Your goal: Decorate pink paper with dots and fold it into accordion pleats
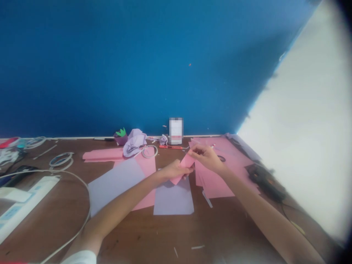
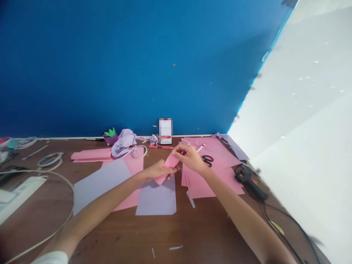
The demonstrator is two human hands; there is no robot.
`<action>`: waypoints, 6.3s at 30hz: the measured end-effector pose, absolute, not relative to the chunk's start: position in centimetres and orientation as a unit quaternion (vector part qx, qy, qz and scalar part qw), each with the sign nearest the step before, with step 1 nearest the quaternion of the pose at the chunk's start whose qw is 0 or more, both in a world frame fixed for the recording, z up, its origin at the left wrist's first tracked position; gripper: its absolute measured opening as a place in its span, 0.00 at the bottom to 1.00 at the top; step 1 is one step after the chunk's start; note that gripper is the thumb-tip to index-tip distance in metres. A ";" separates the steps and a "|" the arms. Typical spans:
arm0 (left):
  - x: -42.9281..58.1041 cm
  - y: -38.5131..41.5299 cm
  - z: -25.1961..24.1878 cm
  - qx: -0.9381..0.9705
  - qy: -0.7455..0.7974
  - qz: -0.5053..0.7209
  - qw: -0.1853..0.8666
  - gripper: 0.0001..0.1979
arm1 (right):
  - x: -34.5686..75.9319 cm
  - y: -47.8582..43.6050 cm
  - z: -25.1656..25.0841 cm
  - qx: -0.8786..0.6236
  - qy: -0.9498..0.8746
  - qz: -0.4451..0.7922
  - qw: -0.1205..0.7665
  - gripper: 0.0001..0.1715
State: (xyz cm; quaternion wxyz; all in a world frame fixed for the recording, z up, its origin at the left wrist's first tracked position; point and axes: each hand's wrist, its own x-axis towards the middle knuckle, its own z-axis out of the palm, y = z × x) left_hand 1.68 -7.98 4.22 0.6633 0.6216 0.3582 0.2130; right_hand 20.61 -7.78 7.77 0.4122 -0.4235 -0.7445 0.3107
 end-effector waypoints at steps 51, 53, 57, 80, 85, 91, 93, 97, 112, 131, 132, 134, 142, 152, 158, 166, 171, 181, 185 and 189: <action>0.7 -7.1 3.1 0.555 0.272 0.186 0.764 0.28 | 22.2 -6.5 6.6 -0.409 -0.700 0.514 0.280 0.29; 0.7 -7.2 3.0 0.548 0.258 0.182 0.774 0.29 | 22.4 -6.4 6.6 -0.408 -0.700 0.522 0.266 0.28; 0.9 -7.0 2.3 0.538 0.252 0.196 0.780 0.29 | 22.4 -6.3 6.4 -0.405 -0.666 0.557 0.285 0.28; 0.3 -5.5 1.7 0.591 0.292 0.190 0.728 0.31 | 21.4 -5.7 4.4 -0.483 -0.637 0.479 0.361 0.33; 0.2 -4.9 1.2 0.602 0.310 0.221 0.702 0.32 | 21.9 -5.6 4.7 -0.470 -0.646 0.485 0.355 0.32; 0.4 -4.9 0.1 0.627 0.303 0.253 0.672 0.30 | 21.0 -6.0 3.9 -0.457 -0.646 0.506 0.344 0.31; 0.4 -4.9 0.0 0.653 0.315 0.247 0.643 0.29 | 21.0 -5.8 3.4 -0.463 -0.638 0.501 0.357 0.31; 0.4 -4.7 0.0 0.747 0.390 0.276 0.462 0.24 | 21.7 -5.0 2.5 -0.479 -0.635 0.473 0.378 0.30; 0.4 -3.6 -1.1 0.742 0.369 0.378 0.413 0.18 | 20.6 -5.4 0.5 -0.430 -0.627 0.516 0.395 0.32; 0.3 -3.7 -0.8 0.748 0.357 0.370 0.421 0.18 | 20.9 -5.4 -1.2 -0.417 -0.696 0.459 0.362 0.26; 0.4 -3.7 -0.8 0.747 0.356 0.370 0.422 0.18 | 20.8 -5.5 -1.1 -0.413 -0.704 0.455 0.355 0.26; 0.4 -3.9 -0.7 0.747 0.356 0.366 0.426 0.17 | 20.7 -5.8 -0.8 -0.416 -0.716 0.441 0.346 0.26; 0.4 -4.0 -0.6 0.749 0.363 0.364 0.418 0.17 | 20.6 -6.0 -0.2 -0.431 -0.723 0.429 0.327 0.24; 0.5 -4.2 -0.4 0.756 0.367 0.351 0.412 0.19 | 20.7 -6.3 0.1 -0.421 -0.735 0.431 0.311 0.18; 0.4 -4.5 -0.2 0.759 0.337 0.338 0.443 0.18 | 20.3 -6.9 1.0 -0.441 -0.722 0.441 0.301 0.14; 0.4 -4.6 0.1 0.761 0.343 0.336 0.436 0.20 | 20.5 -6.6 0.0 -0.431 -0.722 0.455 0.294 0.14; 0.4 -4.7 0.0 0.763 0.335 0.348 0.430 0.20 | 20.8 -6.4 -0.3 -0.433 -0.740 0.436 0.273 0.16; 0.4 -4.7 0.1 0.750 0.348 0.366 0.427 0.20 | 20.6 -6.0 -0.9 -0.403 -0.760 0.427 0.280 0.20; 0.4 -4.6 -0.2 0.741 0.359 0.369 0.431 0.20 | 20.6 -6.0 -0.9 -0.398 -0.762 0.433 0.272 0.18; 0.5 -4.3 -0.8 0.723 0.355 0.344 0.482 0.19 | 20.5 -6.0 -0.9 -0.377 -0.769 0.432 0.284 0.18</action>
